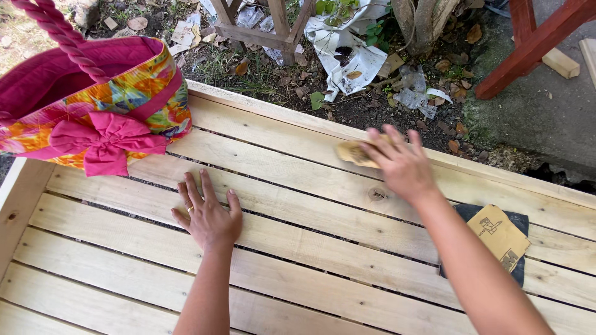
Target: The person sits on a slatted wooden frame outdoors and sands its surface and edges by hand using sheets of sandpaper, working across different planks and corners of the frame.
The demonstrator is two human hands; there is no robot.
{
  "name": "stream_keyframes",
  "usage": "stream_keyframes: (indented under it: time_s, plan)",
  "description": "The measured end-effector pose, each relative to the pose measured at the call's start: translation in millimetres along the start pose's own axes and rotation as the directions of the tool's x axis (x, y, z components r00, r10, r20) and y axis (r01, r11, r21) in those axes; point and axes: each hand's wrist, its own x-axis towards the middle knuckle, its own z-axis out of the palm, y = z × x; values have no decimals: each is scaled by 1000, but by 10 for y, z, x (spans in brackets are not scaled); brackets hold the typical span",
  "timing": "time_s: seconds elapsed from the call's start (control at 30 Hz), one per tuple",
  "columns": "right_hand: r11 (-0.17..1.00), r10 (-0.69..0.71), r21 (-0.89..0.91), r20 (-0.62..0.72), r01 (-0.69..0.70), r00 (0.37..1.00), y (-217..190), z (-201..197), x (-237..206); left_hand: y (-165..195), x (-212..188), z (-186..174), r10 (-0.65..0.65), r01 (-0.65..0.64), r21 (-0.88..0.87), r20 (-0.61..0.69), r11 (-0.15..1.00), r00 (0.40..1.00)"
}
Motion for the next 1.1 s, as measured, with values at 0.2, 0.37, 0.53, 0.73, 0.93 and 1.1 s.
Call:
stream_keyframes:
  time_s: [0.2,0.37,0.53,0.73,0.93,1.1]
  plan:
    - [914,251,336,-30,-226,968,-194,-171,-973,21,3,-23,4,-4,-10,-16,1000,1000]
    - [855,454,273,15,-441,891,-1173,221,-162,-14,-21,14,11,-11,3,1,1000,1000]
    - [862,133,490,22,-127,991,-2270,226,1288,-22,-9,40,5,-7,-69,-24,998,1000]
    - [892,29,452,-54,-1,998,-1704,121,360,-14,-10,-18,11,-14,-114,-24,993,1000]
    - [754,571,320,111,-574,813,-282,-97,-1504,21,-19,-1,38,-45,-102,-67,994,997]
    - [817,506,328,-18,-473,862,-1096,170,-723,3,-36,22,30,-33,-96,-32,995,999]
